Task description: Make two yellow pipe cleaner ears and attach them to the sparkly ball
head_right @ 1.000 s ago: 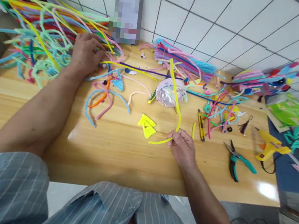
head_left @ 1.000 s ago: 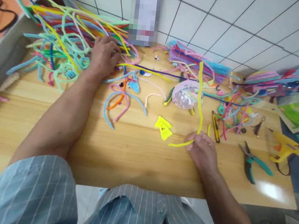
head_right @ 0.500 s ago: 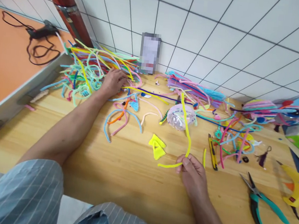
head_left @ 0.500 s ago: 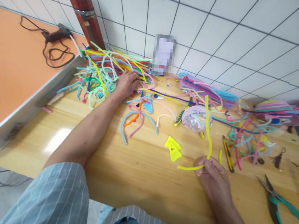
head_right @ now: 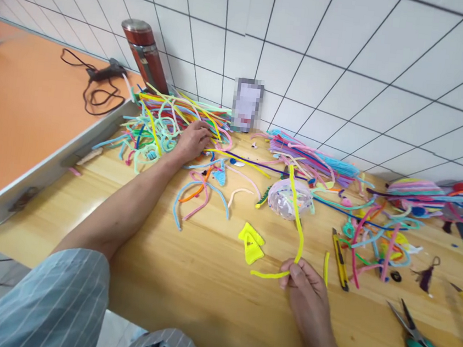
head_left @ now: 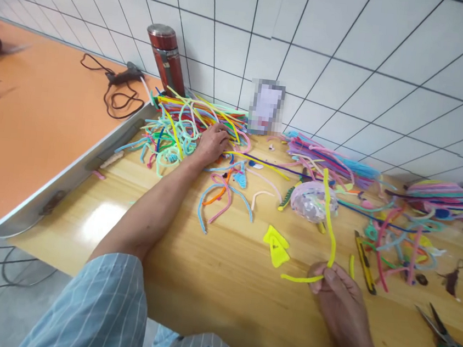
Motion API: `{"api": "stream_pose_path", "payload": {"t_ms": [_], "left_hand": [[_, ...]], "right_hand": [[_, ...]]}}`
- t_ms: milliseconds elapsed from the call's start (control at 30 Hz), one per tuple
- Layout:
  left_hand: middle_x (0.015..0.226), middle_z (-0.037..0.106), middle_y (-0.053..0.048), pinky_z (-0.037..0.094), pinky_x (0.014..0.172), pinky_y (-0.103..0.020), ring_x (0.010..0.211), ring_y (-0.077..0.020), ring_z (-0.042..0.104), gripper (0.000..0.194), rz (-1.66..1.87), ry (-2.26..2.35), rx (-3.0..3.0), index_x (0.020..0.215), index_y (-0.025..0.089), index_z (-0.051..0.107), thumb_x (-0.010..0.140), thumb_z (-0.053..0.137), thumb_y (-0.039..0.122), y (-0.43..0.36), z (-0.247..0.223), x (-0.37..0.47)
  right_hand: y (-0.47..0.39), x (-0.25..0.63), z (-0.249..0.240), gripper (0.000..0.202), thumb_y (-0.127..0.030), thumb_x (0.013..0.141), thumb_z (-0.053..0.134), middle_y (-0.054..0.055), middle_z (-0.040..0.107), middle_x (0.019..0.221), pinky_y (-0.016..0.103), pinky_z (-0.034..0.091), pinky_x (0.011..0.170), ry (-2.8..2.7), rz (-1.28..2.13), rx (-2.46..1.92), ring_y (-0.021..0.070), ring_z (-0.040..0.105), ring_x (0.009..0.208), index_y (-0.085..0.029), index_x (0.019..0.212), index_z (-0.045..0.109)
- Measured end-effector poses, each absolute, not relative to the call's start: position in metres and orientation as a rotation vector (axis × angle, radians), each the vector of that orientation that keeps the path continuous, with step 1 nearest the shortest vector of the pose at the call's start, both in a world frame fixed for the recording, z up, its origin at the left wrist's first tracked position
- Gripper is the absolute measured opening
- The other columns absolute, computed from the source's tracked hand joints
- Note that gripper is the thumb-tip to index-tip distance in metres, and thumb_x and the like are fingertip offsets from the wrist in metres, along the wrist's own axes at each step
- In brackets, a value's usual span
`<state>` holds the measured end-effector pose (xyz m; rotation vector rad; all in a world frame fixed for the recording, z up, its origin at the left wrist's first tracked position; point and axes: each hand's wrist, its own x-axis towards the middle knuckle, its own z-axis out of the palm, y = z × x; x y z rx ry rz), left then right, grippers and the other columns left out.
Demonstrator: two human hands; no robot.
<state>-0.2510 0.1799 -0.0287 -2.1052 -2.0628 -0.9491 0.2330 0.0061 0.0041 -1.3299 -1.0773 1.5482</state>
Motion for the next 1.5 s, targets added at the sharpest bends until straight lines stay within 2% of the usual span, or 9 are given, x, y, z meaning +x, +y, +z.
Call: {"api": "stream_pose_path", "payload": {"t_ms": [167,333,500,733,833,933,1167,1333,1500], "left_hand": [[0.162,0.057,-0.015,0.043,0.127,-0.052,0.147,-0.0334,0.057,0.024,-0.959,-2.077,-2.087,0.104,0.018,0.076,0.097,0.053,0.022,0.178,-0.027,-0.25],[0.14,0.07,-0.02,0.048,0.121,-0.052,0.136,-0.0354,0.064,0.039,-0.933,-2.146,-2.04,0.131,0.015,0.069,0.095,0.054,0.021,0.18,-0.03,-0.249],[0.141,0.068,-0.018,0.051,0.117,-0.05,0.129,-0.0344,0.066,0.072,-0.961,-2.151,-1.974,0.164,0.019,0.046,0.093,0.057,0.019,0.185,-0.033,-0.249],[0.142,0.063,-0.018,0.052,0.116,-0.054,0.134,-0.0371,0.063,0.045,-0.908,-2.136,-1.936,0.136,0.022,0.074,0.094,0.057,0.019,0.191,-0.038,-0.249],[0.157,0.058,-0.015,0.045,0.124,-0.056,0.144,-0.0373,0.056,0.039,-0.949,-2.079,-1.947,0.129,0.022,0.074,0.094,0.058,0.017,0.189,-0.038,-0.249],[0.165,0.056,-0.013,0.045,0.122,-0.06,0.141,-0.0385,0.058,0.04,-0.879,-2.127,-1.986,0.132,0.021,0.072,0.096,0.055,0.016,0.187,-0.035,-0.247],[0.156,0.062,-0.017,0.05,0.113,-0.062,0.134,-0.0417,0.061,0.063,-0.793,-2.213,-1.944,0.157,0.024,0.059,0.095,0.055,0.019,0.186,-0.03,-0.243],[0.147,0.065,-0.016,0.052,0.109,-0.06,0.131,-0.0407,0.063,0.045,-0.807,-2.21,-1.926,0.137,0.025,0.073,0.096,0.055,0.02,0.186,-0.028,-0.24],[0.164,0.056,-0.015,0.052,0.108,-0.062,0.137,-0.0428,0.059,0.044,-0.658,-2.315,-1.938,0.139,0.021,0.07,0.099,0.051,0.02,0.177,-0.012,-0.233]], "right_hand": [[0.007,0.235,0.005,0.045,-0.064,0.078,0.092,0.003,0.061,0.063,0.032,0.041,0.061,-1.093,1.597,-1.346,0.0163,0.052,0.059,-0.021,0.076,0.079],[0.008,0.23,0.01,0.051,-0.068,0.07,0.095,0.003,0.059,0.058,0.031,0.039,0.059,-1.093,1.561,-1.361,0.0159,0.051,0.057,-0.02,0.072,0.079],[0.007,0.231,0.01,0.049,-0.067,0.072,0.095,0.004,0.062,0.06,0.032,0.039,0.059,-1.093,1.593,-1.362,0.0163,0.053,0.057,-0.02,0.073,0.079],[0.008,0.228,0.014,0.052,-0.07,0.068,0.096,0.003,0.06,0.059,0.032,0.039,0.059,-1.109,1.566,-1.378,0.0162,0.052,0.056,-0.021,0.073,0.078],[0.008,0.228,0.014,0.051,-0.07,0.069,0.095,0.004,0.062,0.061,0.032,0.038,0.059,-1.117,1.564,-1.376,0.016,0.051,0.056,-0.021,0.073,0.079],[0.007,0.231,0.01,0.05,-0.069,0.071,0.095,0.003,0.063,0.063,0.032,0.039,0.06,-1.108,1.578,-1.369,0.0159,0.052,0.058,-0.022,0.074,0.079],[0.008,0.24,0.001,0.044,-0.064,0.077,0.093,0.004,0.065,0.067,0.032,0.041,0.063,-1.11,1.63,-1.343,0.016,0.054,0.061,-0.022,0.079,0.081],[0.009,0.242,0.0,0.043,-0.063,0.077,0.093,0.004,0.065,0.068,0.032,0.042,0.064,-1.116,1.621,-1.34,0.0155,0.054,0.062,-0.022,0.079,0.082],[0.007,0.239,0.002,0.046,-0.065,0.075,0.094,0.003,0.062,0.064,0.03,0.04,0.063,-1.103,1.618,-1.364,0.0149,0.053,0.06,-0.021,0.078,0.081]]}}
